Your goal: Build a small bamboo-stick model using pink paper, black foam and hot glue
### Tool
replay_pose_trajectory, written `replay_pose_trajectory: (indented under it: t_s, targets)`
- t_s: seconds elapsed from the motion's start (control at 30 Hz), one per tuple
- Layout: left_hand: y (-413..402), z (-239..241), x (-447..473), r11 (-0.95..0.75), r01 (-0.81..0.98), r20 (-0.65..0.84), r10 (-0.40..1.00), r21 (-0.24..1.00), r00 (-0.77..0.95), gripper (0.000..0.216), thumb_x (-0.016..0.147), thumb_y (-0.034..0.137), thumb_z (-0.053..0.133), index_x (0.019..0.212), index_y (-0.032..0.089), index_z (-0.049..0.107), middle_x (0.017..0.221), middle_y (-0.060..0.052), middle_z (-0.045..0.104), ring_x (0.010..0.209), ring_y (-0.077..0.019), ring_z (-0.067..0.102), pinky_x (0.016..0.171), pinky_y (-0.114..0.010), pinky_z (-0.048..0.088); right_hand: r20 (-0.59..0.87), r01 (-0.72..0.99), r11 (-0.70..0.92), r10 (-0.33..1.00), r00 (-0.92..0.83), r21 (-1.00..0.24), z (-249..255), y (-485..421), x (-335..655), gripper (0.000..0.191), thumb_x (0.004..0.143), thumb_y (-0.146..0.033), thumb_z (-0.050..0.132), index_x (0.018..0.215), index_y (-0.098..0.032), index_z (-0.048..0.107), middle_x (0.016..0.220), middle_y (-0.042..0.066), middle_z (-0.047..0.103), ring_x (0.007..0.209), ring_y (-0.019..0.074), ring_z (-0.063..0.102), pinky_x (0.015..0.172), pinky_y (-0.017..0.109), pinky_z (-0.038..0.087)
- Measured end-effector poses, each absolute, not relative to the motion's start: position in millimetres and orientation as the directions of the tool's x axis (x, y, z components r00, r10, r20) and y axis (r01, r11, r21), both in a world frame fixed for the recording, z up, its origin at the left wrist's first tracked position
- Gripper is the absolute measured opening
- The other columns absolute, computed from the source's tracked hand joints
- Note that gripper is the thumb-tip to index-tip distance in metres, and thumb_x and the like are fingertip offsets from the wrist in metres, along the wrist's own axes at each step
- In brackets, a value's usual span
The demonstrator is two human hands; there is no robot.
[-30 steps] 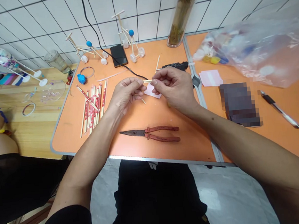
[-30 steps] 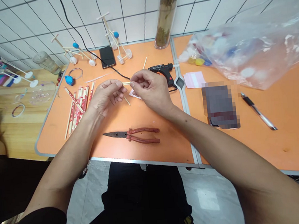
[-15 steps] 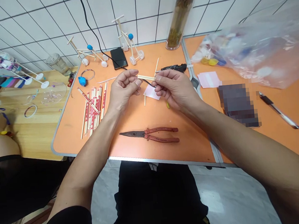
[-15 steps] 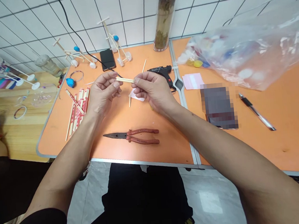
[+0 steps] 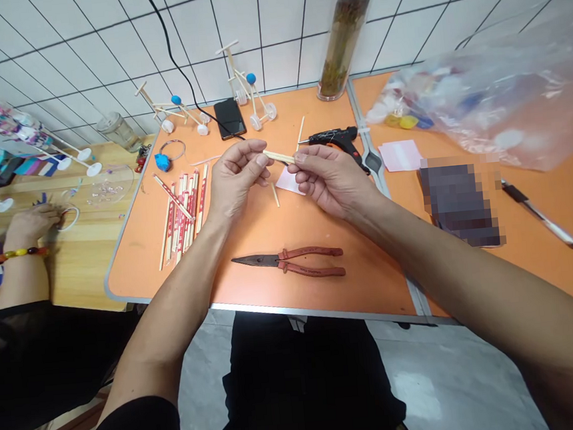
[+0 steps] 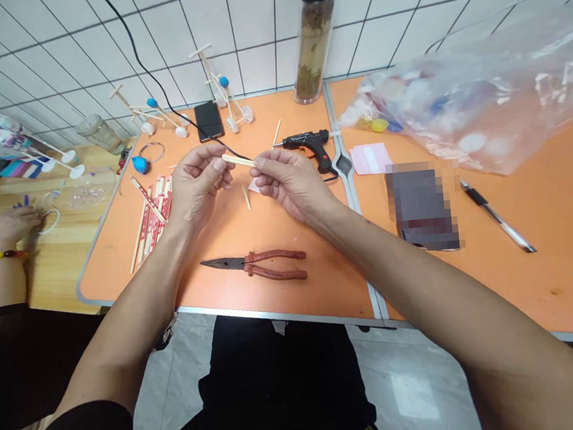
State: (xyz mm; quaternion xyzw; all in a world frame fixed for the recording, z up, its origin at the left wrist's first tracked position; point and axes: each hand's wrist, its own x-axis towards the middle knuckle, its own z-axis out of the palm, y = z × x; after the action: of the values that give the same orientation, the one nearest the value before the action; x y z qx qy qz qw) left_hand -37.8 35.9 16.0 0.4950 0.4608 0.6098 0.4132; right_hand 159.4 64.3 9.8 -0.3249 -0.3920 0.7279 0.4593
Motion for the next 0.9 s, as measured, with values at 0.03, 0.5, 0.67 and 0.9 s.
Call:
replay_pose_trajectory:
  t_s: [0.03, 0.5, 0.67, 0.9]
  targets:
    - [35.0, 17.1, -38.2, -0.213, -0.053, 0.201, 0.964, 0.976, -0.173, 0.037, 0.087, 0.050, 0.098, 0.100, 0.025, 0.075, 0.086, -0.001, 0.080, 0.067, -0.0117, 0.070, 0.060, -0.023, 0.055, -0.093, -0.400, -0.237, 0.933, -0.347, -0.885, 8.8, 65.2, 159.3, 0.029, 0.086, -0.027, 0.100, 0.092, -0.021, 0.072, 0.082, -0.002, 0.080, 0.061, 0.0061, 0.070, 0.058, 0.013, 0.061]
    - [31.1, 16.8, -36.2, -0.110, 0.014, 0.111, 0.977, 0.994, -0.183, 0.034, 0.100, 0.044, 0.086, 0.085, 0.021, 0.067, 0.079, -0.001, 0.078, 0.058, -0.0089, 0.063, 0.050, -0.018, 0.050, 0.126, -0.239, 0.068, 0.963, -0.239, -0.969, 5.2, 65.1, 159.9, 0.032, 0.087, -0.040, 0.100, 0.091, -0.024, 0.073, 0.083, 0.000, 0.080, 0.065, 0.0129, 0.074, 0.059, 0.024, 0.064]
    - [31.2, 18.8, -35.9, -0.126, 0.045, 0.132, 0.970, 0.991, -0.205, 0.034, 0.100, 0.044, 0.086, 0.085, 0.020, 0.067, 0.077, -0.001, 0.077, 0.057, -0.0085, 0.062, 0.051, -0.018, 0.050, 0.112, -0.209, 0.057, 0.958, -0.262, -0.976, 7.2, 65.4, 162.5, 0.040, 0.094, -0.058, 0.093, 0.095, -0.024, 0.072, 0.086, 0.002, 0.081, 0.065, 0.0121, 0.073, 0.058, 0.022, 0.062]
    - [32.1, 20.7, -36.4, -0.094, 0.088, 0.112, 0.968, 0.992, -0.224, 0.034, 0.101, 0.041, 0.085, 0.081, 0.020, 0.066, 0.077, -0.002, 0.078, 0.054, -0.0081, 0.062, 0.050, -0.018, 0.048, 0.183, -0.076, 0.168, 0.941, -0.285, -0.983, 4.1, 64.2, 162.5, 0.044, 0.099, -0.066, 0.084, 0.093, -0.025, 0.070, 0.086, 0.003, 0.081, 0.066, 0.0144, 0.072, 0.059, 0.026, 0.061]
